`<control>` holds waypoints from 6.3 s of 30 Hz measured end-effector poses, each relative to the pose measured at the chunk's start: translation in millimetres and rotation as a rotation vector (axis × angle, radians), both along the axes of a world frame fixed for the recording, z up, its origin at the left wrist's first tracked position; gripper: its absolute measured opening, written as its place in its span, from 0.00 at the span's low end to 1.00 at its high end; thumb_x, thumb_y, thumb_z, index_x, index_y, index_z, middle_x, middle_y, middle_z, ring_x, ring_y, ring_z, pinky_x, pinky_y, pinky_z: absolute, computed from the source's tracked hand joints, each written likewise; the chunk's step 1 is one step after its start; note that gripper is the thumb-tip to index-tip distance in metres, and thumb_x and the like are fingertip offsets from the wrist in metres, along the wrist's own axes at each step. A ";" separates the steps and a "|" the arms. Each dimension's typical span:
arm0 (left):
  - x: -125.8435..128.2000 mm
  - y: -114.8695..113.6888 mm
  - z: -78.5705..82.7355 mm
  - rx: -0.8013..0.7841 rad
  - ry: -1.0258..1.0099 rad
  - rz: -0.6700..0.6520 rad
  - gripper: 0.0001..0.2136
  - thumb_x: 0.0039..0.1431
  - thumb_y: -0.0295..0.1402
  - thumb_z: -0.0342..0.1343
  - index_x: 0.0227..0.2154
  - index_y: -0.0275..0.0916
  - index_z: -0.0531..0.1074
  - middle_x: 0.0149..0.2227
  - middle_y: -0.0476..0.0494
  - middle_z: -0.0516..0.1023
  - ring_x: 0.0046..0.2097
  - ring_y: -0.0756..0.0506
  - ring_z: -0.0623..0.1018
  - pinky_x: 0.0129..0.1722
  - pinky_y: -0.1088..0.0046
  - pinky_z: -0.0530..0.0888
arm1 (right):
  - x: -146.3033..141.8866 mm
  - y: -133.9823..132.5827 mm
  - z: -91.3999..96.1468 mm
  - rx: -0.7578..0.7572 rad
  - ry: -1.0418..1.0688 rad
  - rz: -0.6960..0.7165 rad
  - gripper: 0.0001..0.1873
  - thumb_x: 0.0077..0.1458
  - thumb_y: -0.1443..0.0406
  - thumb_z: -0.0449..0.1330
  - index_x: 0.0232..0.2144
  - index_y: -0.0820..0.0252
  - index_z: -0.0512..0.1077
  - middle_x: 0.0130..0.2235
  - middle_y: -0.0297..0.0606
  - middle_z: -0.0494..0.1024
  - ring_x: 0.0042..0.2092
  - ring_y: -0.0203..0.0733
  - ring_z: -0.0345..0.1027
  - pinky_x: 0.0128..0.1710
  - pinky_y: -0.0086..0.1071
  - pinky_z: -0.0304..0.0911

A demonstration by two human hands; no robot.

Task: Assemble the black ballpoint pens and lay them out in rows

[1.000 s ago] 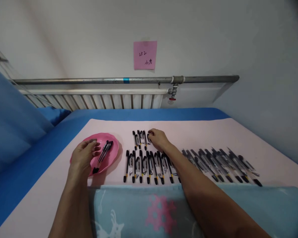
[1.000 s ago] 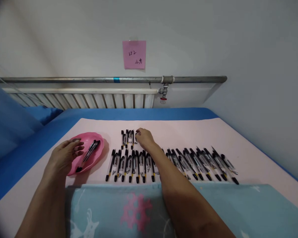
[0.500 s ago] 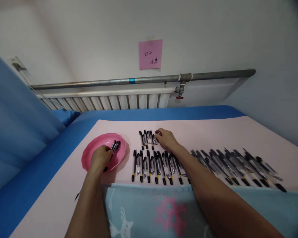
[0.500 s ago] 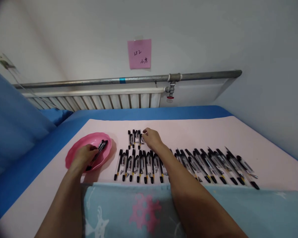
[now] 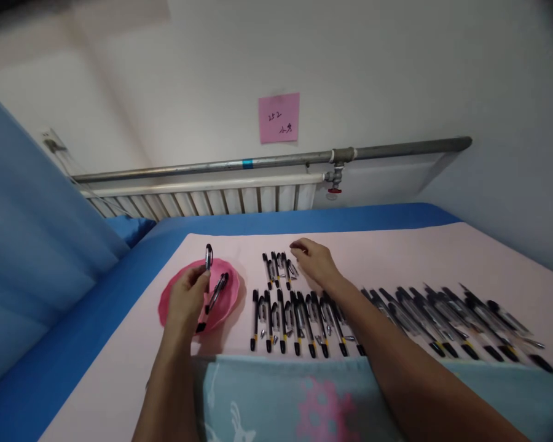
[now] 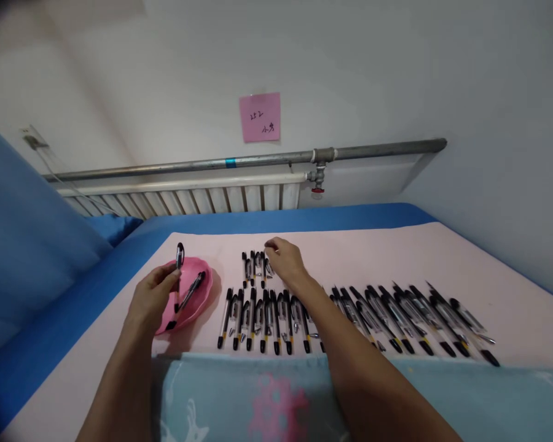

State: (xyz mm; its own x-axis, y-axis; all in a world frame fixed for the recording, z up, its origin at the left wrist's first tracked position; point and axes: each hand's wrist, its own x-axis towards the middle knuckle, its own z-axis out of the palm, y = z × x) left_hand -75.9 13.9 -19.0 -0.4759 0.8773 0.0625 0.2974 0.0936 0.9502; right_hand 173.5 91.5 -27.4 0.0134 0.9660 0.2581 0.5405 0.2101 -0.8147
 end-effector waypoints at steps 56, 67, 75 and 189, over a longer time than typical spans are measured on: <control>22.3 -6.5 15.5 0.212 -1.020 -0.217 0.10 0.42 0.29 0.63 0.30 0.30 0.73 0.18 0.54 0.60 0.18 0.59 0.56 0.15 0.84 0.54 | -70.6 -70.6 24.1 -0.468 0.446 0.634 0.06 0.39 0.66 0.60 0.23 0.62 0.66 0.22 0.28 0.67 0.26 0.30 0.60 0.25 0.24 0.53; 22.3 -7.1 15.3 0.238 -1.040 -0.223 0.09 0.44 0.29 0.61 0.30 0.30 0.73 0.19 0.53 0.61 0.19 0.58 0.58 0.15 0.84 0.57 | -73.3 -73.7 29.6 -0.541 0.530 0.566 0.05 0.41 0.67 0.58 0.24 0.62 0.64 0.21 0.29 0.66 0.21 0.27 0.58 0.19 0.21 0.51; 22.8 -5.8 13.9 0.245 -1.061 -0.213 0.09 0.44 0.27 0.61 0.31 0.30 0.73 0.19 0.53 0.61 0.19 0.58 0.59 0.15 0.84 0.57 | -75.7 -78.4 29.8 -0.832 0.620 0.618 0.09 0.50 0.61 0.51 0.24 0.62 0.62 0.18 0.29 0.65 0.15 0.27 0.54 0.12 0.21 0.47; 60.8 -4.8 2.2 0.099 -0.873 -0.219 0.11 0.40 0.32 0.63 0.26 0.30 0.71 0.21 0.47 0.68 0.19 0.56 0.63 0.11 0.84 0.54 | 32.7 -4.5 -16.4 -0.201 -0.536 0.086 0.12 0.41 0.67 0.56 0.32 0.61 0.72 0.32 0.39 0.76 0.32 0.39 0.67 0.27 0.26 0.53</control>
